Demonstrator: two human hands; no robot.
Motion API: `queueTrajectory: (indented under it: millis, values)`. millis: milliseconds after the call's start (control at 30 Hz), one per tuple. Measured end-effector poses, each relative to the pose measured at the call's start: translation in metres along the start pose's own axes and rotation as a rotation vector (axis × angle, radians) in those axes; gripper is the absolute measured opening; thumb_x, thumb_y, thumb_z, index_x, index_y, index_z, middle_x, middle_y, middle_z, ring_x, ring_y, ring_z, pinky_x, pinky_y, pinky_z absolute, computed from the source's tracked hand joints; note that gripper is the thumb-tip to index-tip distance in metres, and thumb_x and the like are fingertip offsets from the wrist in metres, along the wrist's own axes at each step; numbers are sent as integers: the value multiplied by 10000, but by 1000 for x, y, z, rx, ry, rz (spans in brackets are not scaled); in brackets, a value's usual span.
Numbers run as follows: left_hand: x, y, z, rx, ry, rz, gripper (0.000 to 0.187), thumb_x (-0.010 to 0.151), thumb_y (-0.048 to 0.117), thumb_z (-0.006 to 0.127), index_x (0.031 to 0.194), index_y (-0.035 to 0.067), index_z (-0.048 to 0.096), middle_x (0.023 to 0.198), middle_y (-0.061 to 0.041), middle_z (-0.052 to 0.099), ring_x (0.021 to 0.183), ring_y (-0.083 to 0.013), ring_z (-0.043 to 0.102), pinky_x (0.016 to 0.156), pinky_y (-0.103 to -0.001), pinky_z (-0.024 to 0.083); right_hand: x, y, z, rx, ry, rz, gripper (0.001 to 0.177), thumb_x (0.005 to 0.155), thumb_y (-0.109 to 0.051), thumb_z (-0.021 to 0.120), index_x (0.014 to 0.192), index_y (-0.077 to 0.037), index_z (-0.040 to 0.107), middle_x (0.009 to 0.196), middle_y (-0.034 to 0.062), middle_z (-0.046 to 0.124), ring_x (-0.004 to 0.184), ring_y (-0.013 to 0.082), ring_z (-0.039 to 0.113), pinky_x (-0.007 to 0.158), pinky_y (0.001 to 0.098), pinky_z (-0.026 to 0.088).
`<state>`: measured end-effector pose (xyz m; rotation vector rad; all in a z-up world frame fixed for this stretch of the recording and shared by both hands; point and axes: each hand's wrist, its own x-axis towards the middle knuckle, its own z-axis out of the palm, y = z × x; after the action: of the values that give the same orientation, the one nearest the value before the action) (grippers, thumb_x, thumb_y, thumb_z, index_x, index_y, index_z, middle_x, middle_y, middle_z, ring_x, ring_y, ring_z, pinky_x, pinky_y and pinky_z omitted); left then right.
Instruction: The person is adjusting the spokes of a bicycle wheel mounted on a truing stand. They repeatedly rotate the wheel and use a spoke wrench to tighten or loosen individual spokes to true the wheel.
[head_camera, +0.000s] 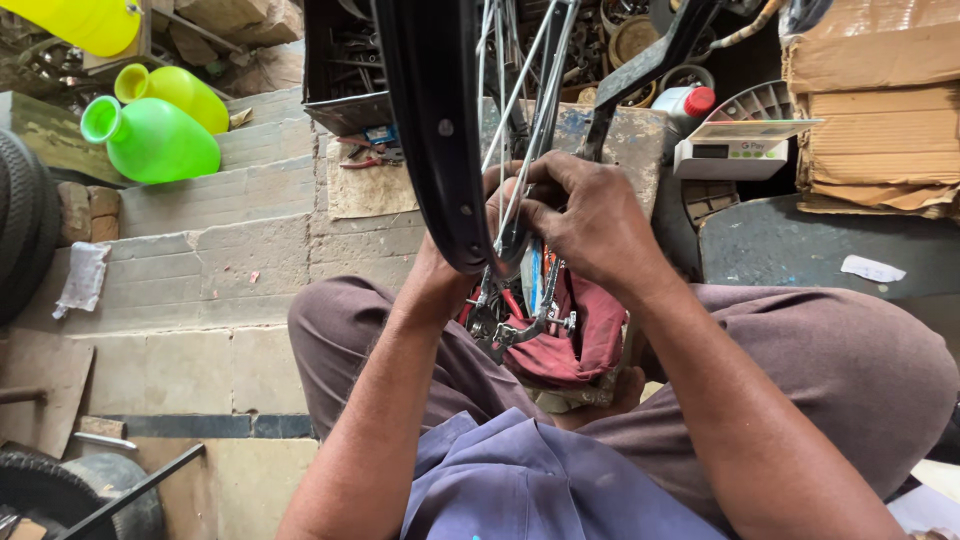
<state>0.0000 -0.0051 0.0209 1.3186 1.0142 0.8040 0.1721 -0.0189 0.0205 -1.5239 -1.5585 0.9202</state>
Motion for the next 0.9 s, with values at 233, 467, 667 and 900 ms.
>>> queueTrajectory:
  millis: [233,467,667,900]
  values:
    - [6,-22,-4,-127,-34,58,382,1094,274,568,1325,-21,643,1100,-58,713,998,-92,675,838,-239,559,1,6,10,19,33,21,347,871,-165,796,1186,-46,713,1009,101,779,890,180,768,805,329,624]
    - [7,-43,-15,491,171,521,384,1042,139,660,1419,100,602,1396,-128,619,1228,-268,660,1010,-360,579,13,16,4,194,195,260,398,887,-135,761,1276,-105,682,1082,89,763,934,185,749,795,281,647]
    - [2,-43,-17,737,123,628,421,1072,99,657,1479,185,593,1434,-118,628,1289,-275,657,1047,-372,564,9,27,-4,427,-77,163,352,926,-107,683,1275,-63,706,1124,123,778,944,193,748,801,308,650]
    - [7,-50,-16,379,-11,401,389,1127,124,581,1516,124,568,1413,-143,668,1250,-284,691,986,-385,578,-12,12,-5,-174,-17,-109,410,901,-210,785,1235,9,690,1165,209,720,1054,309,694,917,421,544]
